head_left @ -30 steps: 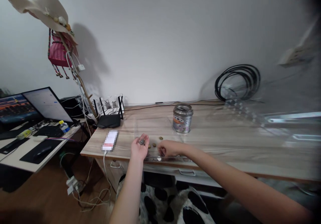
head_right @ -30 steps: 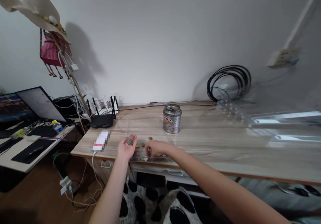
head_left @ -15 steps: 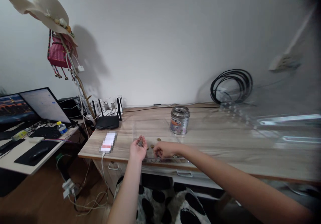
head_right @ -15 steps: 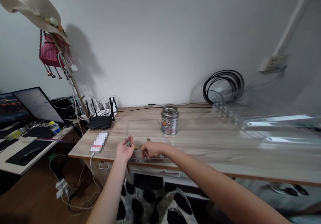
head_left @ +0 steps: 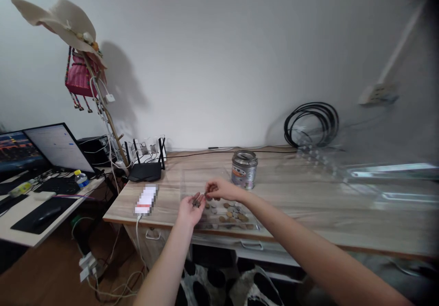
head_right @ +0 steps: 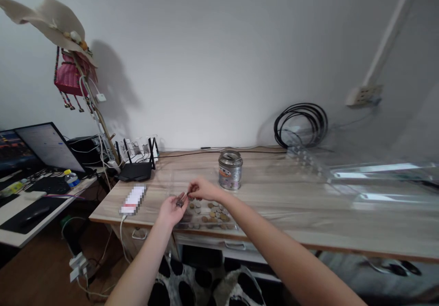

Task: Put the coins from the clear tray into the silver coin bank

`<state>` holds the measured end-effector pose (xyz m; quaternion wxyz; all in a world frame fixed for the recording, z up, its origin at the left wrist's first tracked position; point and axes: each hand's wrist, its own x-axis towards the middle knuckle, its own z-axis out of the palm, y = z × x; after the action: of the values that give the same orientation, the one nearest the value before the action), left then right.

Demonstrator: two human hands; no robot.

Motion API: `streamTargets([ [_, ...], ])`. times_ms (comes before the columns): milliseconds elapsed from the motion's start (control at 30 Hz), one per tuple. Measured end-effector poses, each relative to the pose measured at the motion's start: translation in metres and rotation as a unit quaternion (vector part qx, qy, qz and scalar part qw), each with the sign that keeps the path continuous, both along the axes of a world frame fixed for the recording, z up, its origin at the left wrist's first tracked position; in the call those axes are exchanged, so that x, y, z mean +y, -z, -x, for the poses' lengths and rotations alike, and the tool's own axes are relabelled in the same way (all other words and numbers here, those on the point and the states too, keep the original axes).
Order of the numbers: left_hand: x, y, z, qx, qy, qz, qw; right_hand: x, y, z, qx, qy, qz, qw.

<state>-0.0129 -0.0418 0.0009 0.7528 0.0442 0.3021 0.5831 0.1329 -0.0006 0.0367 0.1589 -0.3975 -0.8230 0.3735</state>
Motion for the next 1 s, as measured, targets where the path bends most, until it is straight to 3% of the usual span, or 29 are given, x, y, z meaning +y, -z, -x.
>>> streamTargets([
  [167,0.013,-0.016,-0.015,0.046,0.018,-0.032,0.998,0.01,-0.014,0.013,0.036,0.046,-0.032,0.998],
  [267,0.028,-0.022,-0.02,0.066,0.039,-0.012,0.997,0.02,-0.019,0.01,0.06,0.076,-0.08,0.992],
  [567,0.104,-0.047,-0.021,0.194,0.157,-0.089,0.964,0.073,-0.025,-0.012,0.114,0.134,-0.164,0.971],
  [633,0.12,-0.046,-0.017,0.229,0.21,-0.117,0.943,0.08,-0.024,-0.02,0.112,0.152,-0.205,0.96],
  [733,0.132,-0.039,-0.009,0.318,0.255,-0.174,0.896,0.084,-0.029,-0.047,0.099,0.234,-0.292,0.922],
  [900,0.127,-0.034,-0.007,0.49,0.313,-0.277,0.765,0.077,-0.044,-0.114,-0.017,0.44,-0.337,0.832],
  [1000,0.122,-0.03,-0.013,0.514,0.307,-0.253,0.76,0.078,-0.045,-0.133,-0.089,0.487,-0.304,0.814],
])
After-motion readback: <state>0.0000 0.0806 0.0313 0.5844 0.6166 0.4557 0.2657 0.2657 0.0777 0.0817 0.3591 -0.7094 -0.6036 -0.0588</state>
